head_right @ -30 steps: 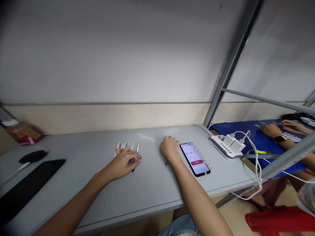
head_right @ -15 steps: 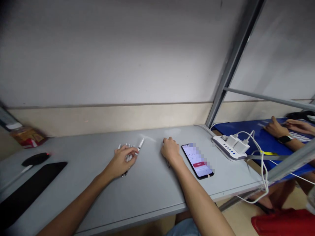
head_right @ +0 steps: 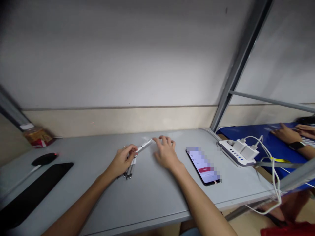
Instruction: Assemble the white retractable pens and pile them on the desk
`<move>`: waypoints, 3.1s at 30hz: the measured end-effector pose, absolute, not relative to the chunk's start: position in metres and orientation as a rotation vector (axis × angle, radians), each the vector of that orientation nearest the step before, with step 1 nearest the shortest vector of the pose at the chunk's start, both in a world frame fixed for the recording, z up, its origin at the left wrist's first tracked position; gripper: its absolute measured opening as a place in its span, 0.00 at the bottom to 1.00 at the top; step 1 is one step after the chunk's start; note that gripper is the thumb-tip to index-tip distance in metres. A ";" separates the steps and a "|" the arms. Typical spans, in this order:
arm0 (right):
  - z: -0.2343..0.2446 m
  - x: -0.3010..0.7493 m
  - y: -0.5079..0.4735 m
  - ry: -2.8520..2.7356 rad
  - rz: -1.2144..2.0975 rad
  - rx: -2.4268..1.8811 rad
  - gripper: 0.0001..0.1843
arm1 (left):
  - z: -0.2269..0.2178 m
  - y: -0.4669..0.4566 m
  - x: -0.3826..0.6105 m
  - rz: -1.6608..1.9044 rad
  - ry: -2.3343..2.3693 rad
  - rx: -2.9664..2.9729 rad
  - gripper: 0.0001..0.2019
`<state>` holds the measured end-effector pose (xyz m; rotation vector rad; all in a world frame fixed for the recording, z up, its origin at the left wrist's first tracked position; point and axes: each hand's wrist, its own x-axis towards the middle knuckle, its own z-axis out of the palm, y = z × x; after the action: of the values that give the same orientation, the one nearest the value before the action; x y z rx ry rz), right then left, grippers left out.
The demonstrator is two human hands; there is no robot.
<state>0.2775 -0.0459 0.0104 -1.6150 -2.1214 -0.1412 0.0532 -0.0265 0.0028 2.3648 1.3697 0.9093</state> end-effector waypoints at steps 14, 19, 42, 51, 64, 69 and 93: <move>0.010 0.275 -0.042 -1.920 1.048 -1.178 0.21 | 0.004 -0.030 0.053 0.826 1.202 2.609 0.14; 0.008 0.278 -0.038 -1.645 1.401 -1.233 0.22 | 0.002 -0.026 0.051 0.845 1.202 2.625 0.15; 0.009 0.265 -0.045 -1.805 0.856 -1.128 0.21 | -0.002 -0.023 0.051 0.884 1.338 2.553 0.13; 0.004 0.270 -0.040 -1.782 0.655 -1.172 0.17 | -0.004 -0.024 0.054 0.915 1.353 2.488 0.17; -0.003 0.282 -0.026 -1.724 0.937 -1.240 0.24 | -0.006 -0.026 0.051 0.814 1.343 2.581 0.10; -0.002 0.282 -0.028 -1.708 0.857 -1.102 0.14 | -0.007 -0.024 0.049 0.828 1.364 2.563 0.09; -0.007 0.276 -0.029 -1.810 0.694 -1.175 0.12 | -0.005 -0.027 0.054 0.692 1.473 2.583 0.17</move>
<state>0.2761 -0.0290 -0.0069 -1.1747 -1.8097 0.6935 0.0537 -0.0265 -0.0055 2.5827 1.4731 0.6922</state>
